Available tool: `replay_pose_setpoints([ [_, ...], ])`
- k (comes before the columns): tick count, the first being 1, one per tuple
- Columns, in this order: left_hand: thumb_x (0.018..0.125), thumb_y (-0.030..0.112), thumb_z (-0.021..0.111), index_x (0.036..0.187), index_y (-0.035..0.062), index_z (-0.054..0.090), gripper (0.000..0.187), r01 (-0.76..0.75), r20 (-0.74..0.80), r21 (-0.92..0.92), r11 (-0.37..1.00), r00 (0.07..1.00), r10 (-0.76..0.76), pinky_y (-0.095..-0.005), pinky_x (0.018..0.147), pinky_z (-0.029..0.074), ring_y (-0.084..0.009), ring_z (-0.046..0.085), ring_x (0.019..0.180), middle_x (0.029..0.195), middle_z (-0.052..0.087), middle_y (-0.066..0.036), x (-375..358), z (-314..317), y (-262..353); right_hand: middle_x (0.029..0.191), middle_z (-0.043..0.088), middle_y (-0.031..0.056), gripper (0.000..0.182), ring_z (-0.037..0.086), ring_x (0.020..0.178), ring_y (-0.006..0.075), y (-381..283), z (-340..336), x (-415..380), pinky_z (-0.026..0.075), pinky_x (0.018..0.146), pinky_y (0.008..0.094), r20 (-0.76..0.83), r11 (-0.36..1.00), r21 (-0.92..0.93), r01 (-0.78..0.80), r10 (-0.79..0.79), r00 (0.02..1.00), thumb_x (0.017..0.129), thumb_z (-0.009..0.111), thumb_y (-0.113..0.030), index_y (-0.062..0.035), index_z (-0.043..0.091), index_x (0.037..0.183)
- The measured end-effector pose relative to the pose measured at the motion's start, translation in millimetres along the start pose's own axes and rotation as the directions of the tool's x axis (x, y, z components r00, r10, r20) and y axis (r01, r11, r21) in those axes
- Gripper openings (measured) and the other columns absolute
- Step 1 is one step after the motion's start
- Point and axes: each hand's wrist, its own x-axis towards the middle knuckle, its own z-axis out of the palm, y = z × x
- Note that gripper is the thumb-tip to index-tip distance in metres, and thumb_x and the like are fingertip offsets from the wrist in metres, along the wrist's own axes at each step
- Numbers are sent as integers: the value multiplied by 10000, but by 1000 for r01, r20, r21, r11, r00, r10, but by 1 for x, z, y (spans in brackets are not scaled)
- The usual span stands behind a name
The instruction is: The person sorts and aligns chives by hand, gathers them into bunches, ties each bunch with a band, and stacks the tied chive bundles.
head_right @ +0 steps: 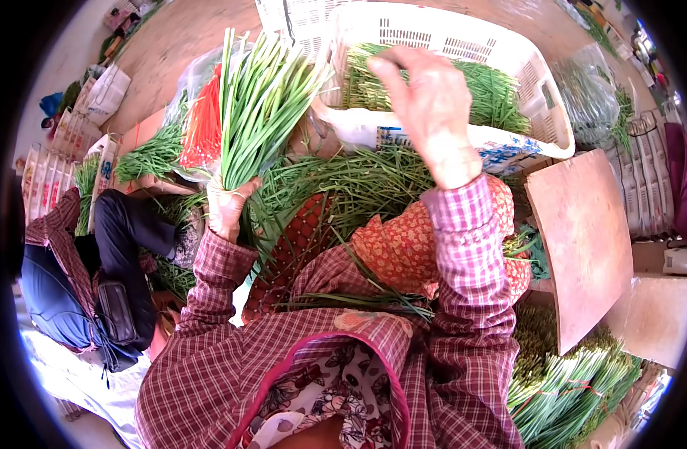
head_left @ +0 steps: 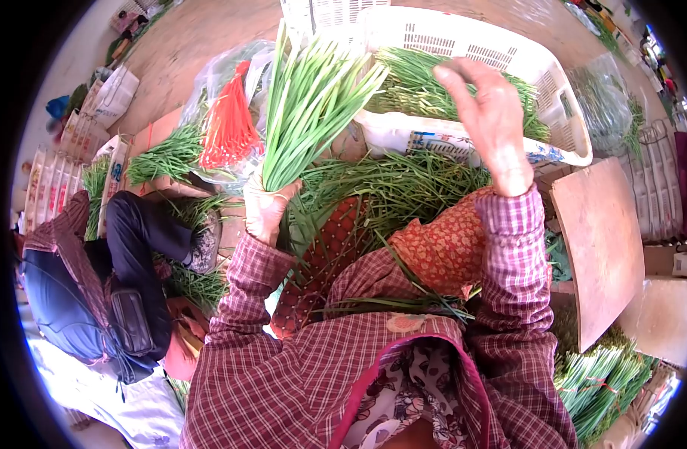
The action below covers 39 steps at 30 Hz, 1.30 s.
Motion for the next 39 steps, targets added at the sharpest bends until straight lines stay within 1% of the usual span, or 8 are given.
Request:
replay_pose_setpoints([
  [2, 692, -129, 684, 1131, 15, 617, 467, -33, 36, -1, 999, 999, 33, -265, 795, 525, -106, 637, 864, 1004, 691, -38, -1, 3, 4, 738, 671, 81, 165, 635, 639, 218, -15, 12, 1, 511, 607, 354, -67, 972, -95, 215, -222, 973, 843, 671, -244, -84, 709, 837],
  [8, 696, -125, 678, 1100, 16, 633, 430, -39, 73, -90, 995, 996, 46, -271, 804, 523, -112, 638, 861, 991, 693, -42, -6, 14, 14, 741, 634, 46, 73, 625, 673, 207, -52, 51, -6, 515, 627, 334, 16, 994, 87, 70, -72, 997, 778, 704, -146, -120, 694, 846],
  [12, 682, -121, 702, 1072, 26, 644, 421, 54, 143, -66, 996, 989, -44, -279, 807, 527, -113, 643, 863, 979, 700, -48, -7, 9, 14, 781, 531, 18, 176, 583, 785, 213, -46, 57, -3, 509, 670, 344, -83, 966, -32, 256, -258, 963, 721, 718, -135, -154, 672, 890],
  [27, 643, -145, 733, 1104, 38, 634, 506, 214, 284, -64, 975, 940, -187, -326, 842, 540, -145, 647, 902, 1010, 688, -46, -4, -1, 12, 837, 575, 3, 77, 561, 844, 194, -21, 45, 14, 507, 698, 328, 171, 801, -122, 587, -565, 807, 786, 637, -200, -146, 630, 840],
  [33, 645, -144, 722, 1103, 33, 633, 499, 236, 294, -99, 967, 935, -198, -327, 823, 547, -151, 651, 871, 990, 688, -48, -5, -2, 12, 775, 576, 32, 144, 579, 763, 202, -14, 42, 13, 507, 681, 338, 122, 861, -78, 503, -493, 862, 833, 619, -223, -116, 592, 925],
  [35, 645, -148, 717, 1098, 34, 636, 495, 231, 303, -100, 968, 934, -192, -328, 817, 549, -154, 653, 867, 987, 688, -46, -4, -6, 6, 803, 614, 48, 154, 576, 705, 170, -9, 41, 11, 498, 663, 311, 142, 973, 85, 214, -224, 964, 887, 601, -235, -91, 596, 942],
  [36, 645, -151, 713, 1093, 34, 638, 491, 227, 311, -100, 969, 932, -186, -330, 812, 551, -156, 655, 862, 985, 688, -44, -3, -8, 3, 803, 614, 48, 154, 576, 705, 170, -10, 36, 13, 498, 663, 311, 142, 973, 84, 214, -224, 964, 887, 601, -235, -91, 596, 942],
  [39, 652, -143, 705, 1079, 26, 642, 463, 234, 282, -86, 968, 938, -202, -330, 802, 554, -164, 662, 844, 958, 691, -56, -1, -14, -3, 854, 626, 12, 295, 554, 749, 112, -9, 3, 20, 482, 815, 328, 90, 836, 524, -162, 135, 987, 939, 547, -372, -110, 620, 1055],
])
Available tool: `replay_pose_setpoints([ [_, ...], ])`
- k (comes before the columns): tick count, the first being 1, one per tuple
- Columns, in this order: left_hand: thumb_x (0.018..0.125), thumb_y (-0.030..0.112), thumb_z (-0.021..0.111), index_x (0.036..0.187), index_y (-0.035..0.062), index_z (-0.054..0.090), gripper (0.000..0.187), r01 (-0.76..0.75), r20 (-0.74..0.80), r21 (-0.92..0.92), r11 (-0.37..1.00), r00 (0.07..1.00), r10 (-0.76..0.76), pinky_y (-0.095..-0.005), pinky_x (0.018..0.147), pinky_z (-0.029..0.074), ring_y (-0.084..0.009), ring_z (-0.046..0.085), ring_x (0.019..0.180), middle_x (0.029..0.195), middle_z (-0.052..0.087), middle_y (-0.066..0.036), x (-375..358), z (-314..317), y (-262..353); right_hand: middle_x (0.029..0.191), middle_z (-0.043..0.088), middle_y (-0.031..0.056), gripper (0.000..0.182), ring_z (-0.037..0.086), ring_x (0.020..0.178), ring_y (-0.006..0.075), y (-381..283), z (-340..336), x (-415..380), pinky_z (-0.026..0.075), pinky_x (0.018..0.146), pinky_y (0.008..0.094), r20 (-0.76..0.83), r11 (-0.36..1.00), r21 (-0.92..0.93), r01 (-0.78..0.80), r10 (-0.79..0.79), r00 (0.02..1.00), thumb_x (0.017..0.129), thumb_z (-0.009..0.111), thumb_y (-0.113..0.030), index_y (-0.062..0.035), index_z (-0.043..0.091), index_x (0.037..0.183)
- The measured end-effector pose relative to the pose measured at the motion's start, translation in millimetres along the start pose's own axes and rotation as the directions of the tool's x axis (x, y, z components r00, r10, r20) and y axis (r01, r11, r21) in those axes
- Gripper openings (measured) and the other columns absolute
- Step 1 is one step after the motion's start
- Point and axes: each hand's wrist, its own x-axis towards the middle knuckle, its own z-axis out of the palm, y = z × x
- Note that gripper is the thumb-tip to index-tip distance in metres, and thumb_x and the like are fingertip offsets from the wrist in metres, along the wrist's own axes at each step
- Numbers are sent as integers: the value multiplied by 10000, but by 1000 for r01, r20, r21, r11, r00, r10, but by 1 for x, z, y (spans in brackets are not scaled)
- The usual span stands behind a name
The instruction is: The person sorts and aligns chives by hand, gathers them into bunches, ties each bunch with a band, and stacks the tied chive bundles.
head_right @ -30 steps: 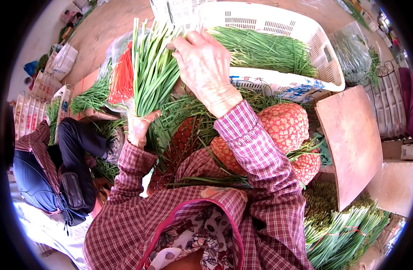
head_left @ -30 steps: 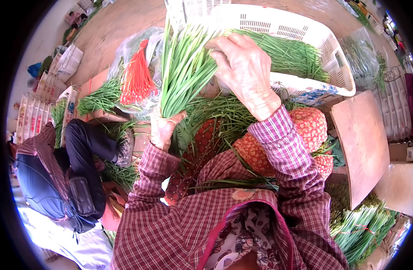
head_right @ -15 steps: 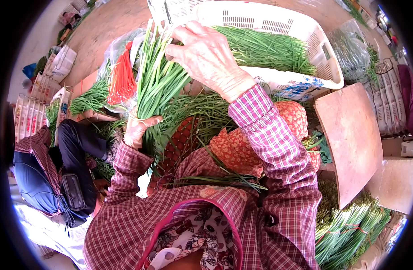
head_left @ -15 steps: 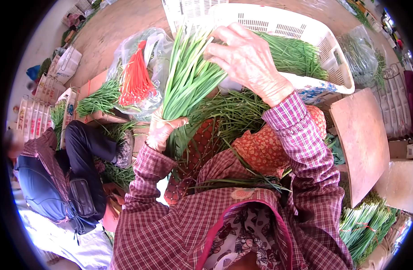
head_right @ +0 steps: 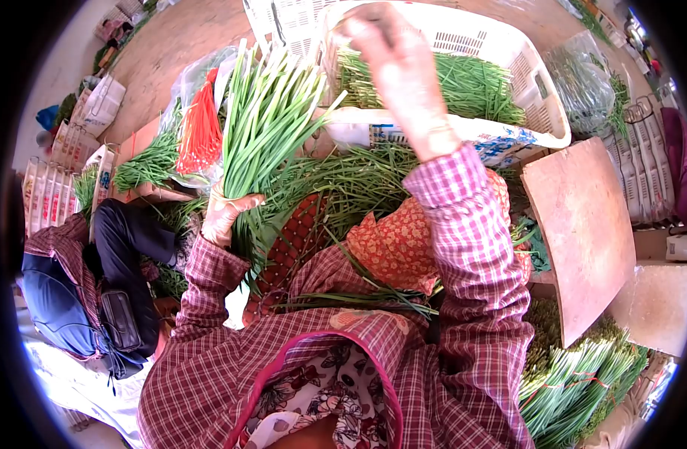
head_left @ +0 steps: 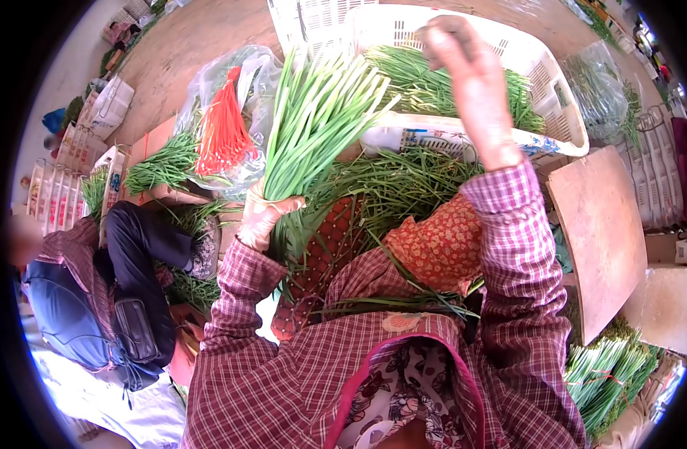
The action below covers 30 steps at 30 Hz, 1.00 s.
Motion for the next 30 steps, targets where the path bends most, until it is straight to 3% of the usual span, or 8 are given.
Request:
replay_pose_setpoints([
  [4, 654, -112, 729, 1040, 22, 663, 414, 20, -26, -49, 999, 999, -21, -323, 779, 556, -154, 671, 813, 925, 707, -66, -2, -1, 5, 985, 683, 98, 347, 638, 933, 219, 0, -30, -7, 496, 831, 338, 32, 977, 192, -87, 83, 996, 953, 527, -357, -42, 631, 1058],
  [6, 661, -92, 729, 1008, 16, 674, 367, 48, 30, -72, 996, 999, -45, -323, 769, 557, -173, 679, 796, 888, 709, -82, -3, -3, 8, 1006, 677, 153, 461, 635, 969, 247, 8, -33, -15, 482, 879, 355, 383, 978, -193, -79, 149, 912, 945, 511, -443, -27, 631, 1106],
  [9, 670, -11, 713, 903, -16, 699, 234, 109, 83, -60, 992, 991, -104, -336, 752, 554, -223, 694, 756, 822, 710, -137, -3, -12, 3, 1362, 451, 277, 791, 449, 1280, 344, 23, -27, -32, 336, 1085, 458, 401, 927, -363, -97, 249, 882, 893, 503, -588, 16, 379, 1389],
  [15, 703, 161, 722, 923, -30, 671, 296, 235, 183, -147, 961, 961, -207, -321, 607, 519, -203, 632, 687, 835, 679, -138, -6, 44, 31, 1490, 197, 307, 1066, 217, 1400, 380, 19, 7, -46, 210, 1132, 524, 482, 841, 207, -499, 356, 801, 807, 627, -597, 20, 73, 1477],
  [18, 724, 31, 700, 977, -25, 667, 261, 268, 247, -205, 942, 945, -215, -320, 770, 546, -213, 694, 807, 881, 713, -154, -8, 103, 51, 1471, 276, 279, 944, 301, 1372, 344, 15, 3, -19, 272, 1124, 483, 392, 852, 365, -376, 225, 892, 837, 646, -524, 34, 193, 1448],
  [22, 758, -21, 707, 1046, -6, 633, 297, 359, 360, -246, 900, 896, -259, -317, 771, 556, -206, 695, 796, 891, 711, -127, -27, 174, 49, 1115, 636, 94, 452, 652, 951, 155, 30, -30, -11, 569, 817, 299, 381, 331, 821, -465, 289, 879, 932, 605, -307, -2, 496, 1246],
  [27, 776, 54, 732, 1213, -9, 535, 484, 390, 566, -11, 921, 762, -316, -287, 896, 483, -146, 612, 985, 1089, 631, -88, -40, 195, 34, 1094, 639, 105, 399, 660, 941, 201, 53, -62, -55, 590, 795, 357, 370, 114, 887, -448, 408, 835, 921, 611, -226, -15, 508, 1243],
  [30, 718, 170, 805, 1382, -8, 362, 819, 117, 684, 211, 970, 692, -232, -329, 977, 421, -198, 524, 1144, 1273, 536, -110, -28, 182, 34, 1059, 644, 136, 426, 675, 901, 233, 46, -66, -72, 606, 751, 402, 350, 82, 901, -426, 442, 826, 888, 645, -196, -1, 508, 1241],
])
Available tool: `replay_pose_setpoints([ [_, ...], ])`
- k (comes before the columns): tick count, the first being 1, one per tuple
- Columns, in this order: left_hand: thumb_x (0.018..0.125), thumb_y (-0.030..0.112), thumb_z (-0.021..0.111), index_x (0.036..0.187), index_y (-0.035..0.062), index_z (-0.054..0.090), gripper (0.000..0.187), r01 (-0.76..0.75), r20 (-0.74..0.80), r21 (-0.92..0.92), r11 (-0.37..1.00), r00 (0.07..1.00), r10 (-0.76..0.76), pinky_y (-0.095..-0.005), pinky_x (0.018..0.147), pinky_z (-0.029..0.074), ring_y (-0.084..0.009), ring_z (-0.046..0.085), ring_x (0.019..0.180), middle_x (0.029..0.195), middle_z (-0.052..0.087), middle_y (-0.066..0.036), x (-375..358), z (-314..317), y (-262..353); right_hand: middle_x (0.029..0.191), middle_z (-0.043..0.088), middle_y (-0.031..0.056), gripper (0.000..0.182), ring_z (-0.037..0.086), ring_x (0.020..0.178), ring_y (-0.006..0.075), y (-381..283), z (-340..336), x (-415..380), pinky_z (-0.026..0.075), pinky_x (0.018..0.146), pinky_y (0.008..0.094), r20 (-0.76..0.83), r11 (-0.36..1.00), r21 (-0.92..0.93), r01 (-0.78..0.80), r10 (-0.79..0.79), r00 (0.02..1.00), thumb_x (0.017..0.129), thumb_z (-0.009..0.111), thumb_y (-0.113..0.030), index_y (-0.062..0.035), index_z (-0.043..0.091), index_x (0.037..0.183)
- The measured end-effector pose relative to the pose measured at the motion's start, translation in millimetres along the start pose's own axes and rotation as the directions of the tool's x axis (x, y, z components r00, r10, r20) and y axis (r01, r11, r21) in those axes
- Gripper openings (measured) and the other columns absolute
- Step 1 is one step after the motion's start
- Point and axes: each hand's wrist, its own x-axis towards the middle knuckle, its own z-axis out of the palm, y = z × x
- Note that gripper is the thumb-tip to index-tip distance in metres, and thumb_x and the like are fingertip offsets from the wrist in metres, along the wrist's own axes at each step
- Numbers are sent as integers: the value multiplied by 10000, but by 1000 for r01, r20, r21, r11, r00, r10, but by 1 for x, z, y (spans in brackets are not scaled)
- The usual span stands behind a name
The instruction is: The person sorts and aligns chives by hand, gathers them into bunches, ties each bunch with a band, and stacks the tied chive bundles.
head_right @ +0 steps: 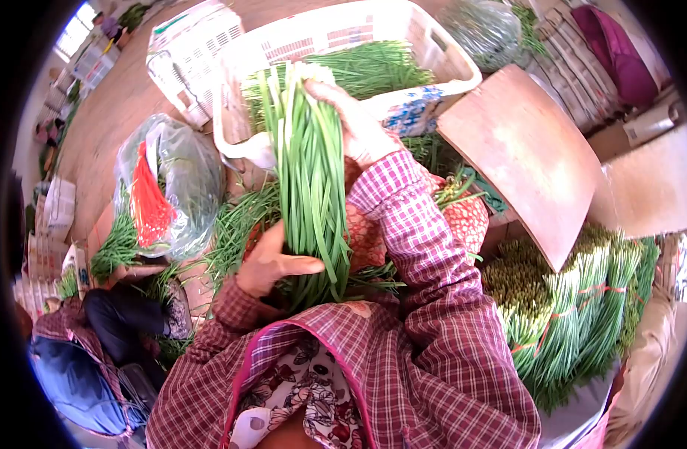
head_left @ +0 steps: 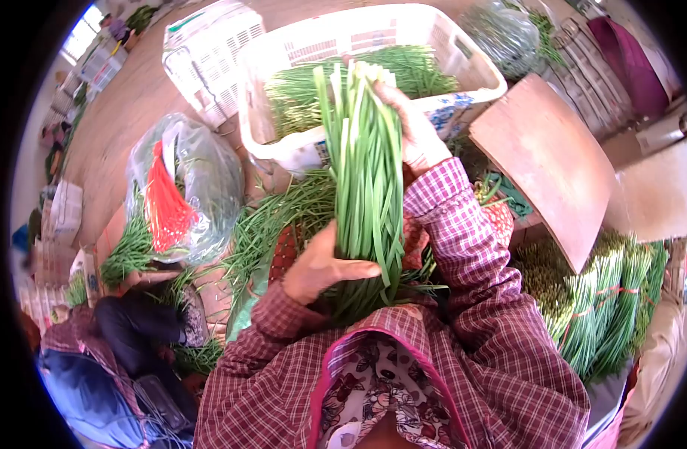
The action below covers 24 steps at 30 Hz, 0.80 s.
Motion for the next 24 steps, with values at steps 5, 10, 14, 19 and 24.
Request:
replay_pose_setpoints([
  [5, 698, 301, 760, 1495, 18, 160, 1037, -307, -48, -280, 910, 951, 306, -423, 1068, 344, -290, 388, 1328, 1495, 311, -167, 20, -32, 13, 1045, 666, 122, 391, 689, 848, 182, 8, -11, -1, 609, 711, 326, 9, 998, -50, -22, 22, 1000, 885, 646, -206, 4, 550, 1200],
  [10, 829, 174, 639, 1448, -55, 243, 770, -420, -232, -283, 862, 902, 364, -371, 1083, 324, -256, 431, 1279, 1429, 397, -158, 46, -37, 41, 1087, 643, 158, 443, 659, 945, 214, 19, 5, 1, 583, 797, 344, 43, 973, -227, 42, -33, 999, 878, 655, -210, 26, 521, 1227],
  [14, 868, 155, 614, 1447, 78, 295, 666, -412, -350, -268, 871, 884, 310, -368, 963, 463, -234, 521, 1170, 1305, 493, -132, 66, -52, 46, 1250, 534, 182, 620, 539, 1136, 306, 33, 25, 16, 479, 937, 366, -165, 520, -852, 62, -378, 911, 779, 754, -325, 39, 536, 1230],
  [19, 874, 591, 497, 1355, 17, 456, 750, -597, 140, 721, 350, 621, 771, -461, 978, 411, -351, 484, 1188, 1269, 462, -244, 56, -86, 26, 1273, 475, 231, 750, 444, 1233, 339, 54, 37, 20, 372, 1035, 390, -60, 374, -911, 176, -540, 839, 717, 728, -495, 32, 548, 1218],
  [24, 892, 507, 558, 1343, 33, 473, 660, -639, 77, 643, 422, 603, 794, -467, 1041, 355, -346, 445, 1236, 1317, 429, -255, 63, -61, 21, 1140, 573, 248, 630, 557, 1098, 337, 38, 38, 1, 450, 932, 374, -96, 452, -861, 231, -592, 800, 717, 728, -398, 65, 591, 1121],
])
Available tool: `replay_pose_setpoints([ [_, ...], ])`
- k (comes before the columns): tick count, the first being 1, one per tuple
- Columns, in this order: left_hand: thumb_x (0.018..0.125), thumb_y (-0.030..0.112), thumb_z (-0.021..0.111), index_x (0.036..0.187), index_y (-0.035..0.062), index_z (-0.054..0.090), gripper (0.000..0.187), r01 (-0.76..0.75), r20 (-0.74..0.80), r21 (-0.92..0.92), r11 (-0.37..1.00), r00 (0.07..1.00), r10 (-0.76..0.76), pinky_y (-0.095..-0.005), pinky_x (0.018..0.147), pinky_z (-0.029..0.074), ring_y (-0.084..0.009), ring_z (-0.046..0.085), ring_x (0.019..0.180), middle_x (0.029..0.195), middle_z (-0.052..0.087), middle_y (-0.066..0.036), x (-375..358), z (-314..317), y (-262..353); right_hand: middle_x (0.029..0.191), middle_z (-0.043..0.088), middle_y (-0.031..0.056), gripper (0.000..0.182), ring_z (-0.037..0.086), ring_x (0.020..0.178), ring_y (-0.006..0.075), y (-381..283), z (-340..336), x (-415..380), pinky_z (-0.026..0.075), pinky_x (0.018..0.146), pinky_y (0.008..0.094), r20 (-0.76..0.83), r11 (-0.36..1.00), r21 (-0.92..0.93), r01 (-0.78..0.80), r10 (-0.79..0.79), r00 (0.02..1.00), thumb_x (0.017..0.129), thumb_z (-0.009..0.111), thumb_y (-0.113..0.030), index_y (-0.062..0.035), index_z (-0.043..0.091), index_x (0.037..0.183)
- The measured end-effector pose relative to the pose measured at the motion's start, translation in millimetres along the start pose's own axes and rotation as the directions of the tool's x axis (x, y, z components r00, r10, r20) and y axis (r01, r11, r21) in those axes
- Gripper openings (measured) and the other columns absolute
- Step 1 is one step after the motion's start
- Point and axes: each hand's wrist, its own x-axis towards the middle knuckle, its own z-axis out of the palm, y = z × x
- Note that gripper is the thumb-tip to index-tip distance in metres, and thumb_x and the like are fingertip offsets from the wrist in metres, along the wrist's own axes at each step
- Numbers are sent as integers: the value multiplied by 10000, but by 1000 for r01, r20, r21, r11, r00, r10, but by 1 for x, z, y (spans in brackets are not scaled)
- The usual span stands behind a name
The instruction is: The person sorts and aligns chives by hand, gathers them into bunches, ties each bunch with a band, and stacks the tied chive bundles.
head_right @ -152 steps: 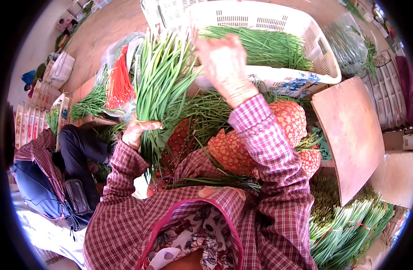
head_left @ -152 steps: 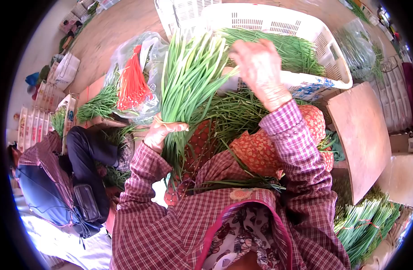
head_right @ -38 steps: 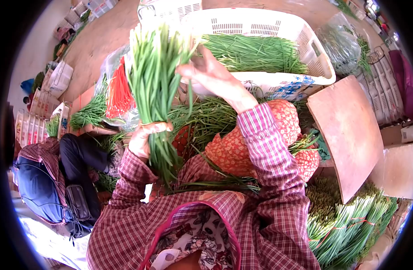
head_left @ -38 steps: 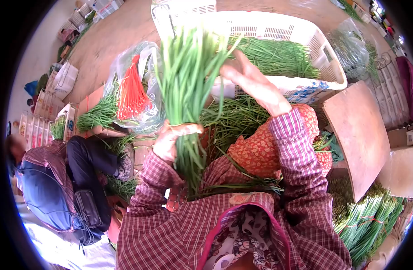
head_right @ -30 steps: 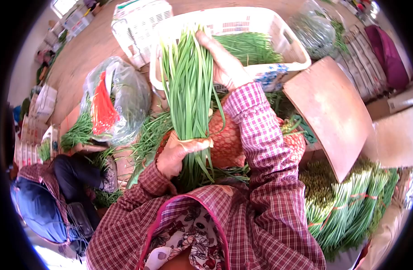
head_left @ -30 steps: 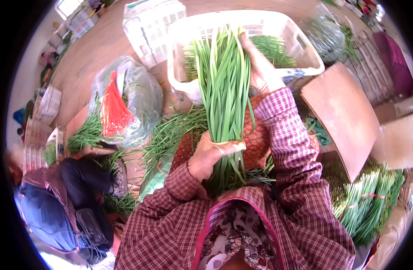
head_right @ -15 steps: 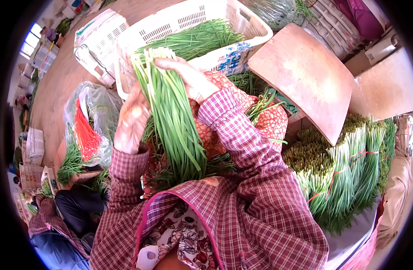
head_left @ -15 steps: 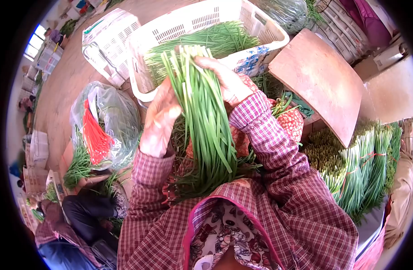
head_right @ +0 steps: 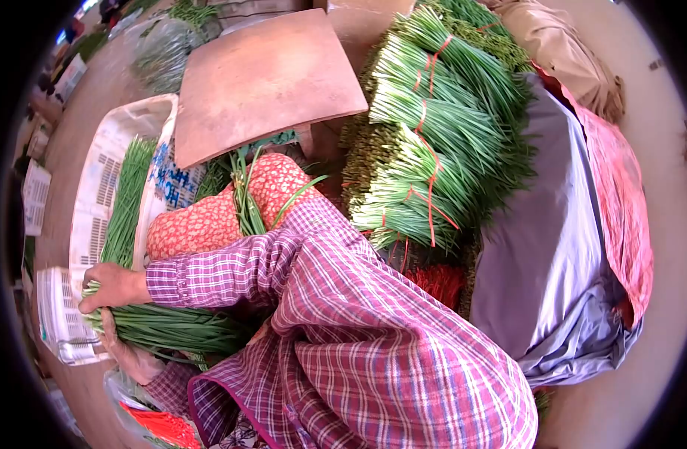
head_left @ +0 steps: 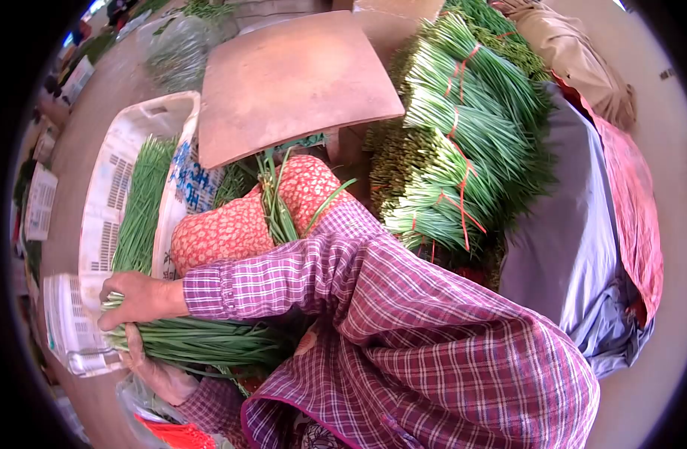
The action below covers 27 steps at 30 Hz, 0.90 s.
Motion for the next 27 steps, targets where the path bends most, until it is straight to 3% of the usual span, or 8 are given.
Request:
replay_pose_setpoints([
  [6, 945, 167, 552, 1307, 4, 445, 411, 106, -49, -245, 964, 991, -121, -413, 995, 425, -303, 523, 1146, 1274, 486, -221, -8, 8, -4, 976, 648, 248, 524, 639, 949, 344, -5, -14, -11, 490, 857, 372, -143, 997, 17, 70, -67, 987, 688, 736, -325, 68, 605, 1010],
  [9, 928, 176, 576, 1311, 3, 439, 442, 275, -121, -128, 953, 949, -291, -392, 978, 435, -275, 530, 1119, 1243, 504, -200, -12, 9, -6, 950, 650, 254, 560, 645, 936, 346, -11, -12, -20, 498, 838, 379, -75, 987, -102, 125, -133, 988, 665, 746, -333, 70, 603, 1027],
  [10, 907, 196, 609, 1307, -5, 438, 479, 179, -86, -55, 982, 979, -184, -378, 971, 435, -258, 532, 1106, 1244, 504, -193, -9, 8, -4, 957, 641, 274, 601, 641, 940, 354, -11, -13, -15, 497, 840, 382, -8, 990, -113, 79, -80, 997, 646, 754, -349, 76, 601, 1042],
  [17, 871, 336, 650, 1292, -11, 463, 578, 328, -133, -134, 935, 929, -345, -392, 974, 427, -269, 528, 1118, 1249, 508, -203, 2, 8, 13, 886, 640, 277, 487, 631, 877, 402, -5, 0, -3, 497, 796, 413, 22, 979, -173, 105, -103, 994, 675, 731, -327, 55, 647, 966],
  [21, 912, 475, 527, 1308, -63, 444, 673, 50, -208, 226, 973, 978, -2, -420, 981, 420, -310, 529, 1140, 1268, 506, -226, 10, 11, 38, 819, 640, 244, 414, 630, 793, 402, -1, 18, 0, 498, 721, 451, -183, 907, -247, 341, -390, 903, 731, 693, -323, 41, 653, 924],
  [22, 897, 380, 554, 1276, -46, 467, 577, 269, -214, -101, 958, 934, -285, -398, 946, 441, -281, 545, 1103, 1223, 530, -194, 17, 7, 38, 892, 647, 235, 399, 633, 831, 396, -19, 8, -2, 503, 741, 431, -51, 926, -219, 306, -324, 945, 748, 688, -319, 22, 658, 955],
  [24, 865, 190, 609, 1213, -12, 513, 414, 384, -171, -792, 474, 607, -776, -353, 875, 483, -221, 577, 1028, 1133, 577, -132, 30, -2, 40, 979, 664, 249, 475, 657, 930, 330, -34, 5, -8, 508, 825, 376, 15, 971, -112, 211, -211, 977, 811, 683, -340, 57, 636, 1068],
  [27, 762, 74, 676, 1207, 10, 527, 473, 224, -368, -778, 587, 595, -715, -345, 822, 505, -213, 613, 924, 1023, 621, -96, 45, 8, 64, 983, 679, 220, 453, 658, 939, 278, -39, 4, -6, 496, 869, 355, 28, 987, -1, 158, -158, 987, 841, 676, -310, 80, 629, 1067],
])
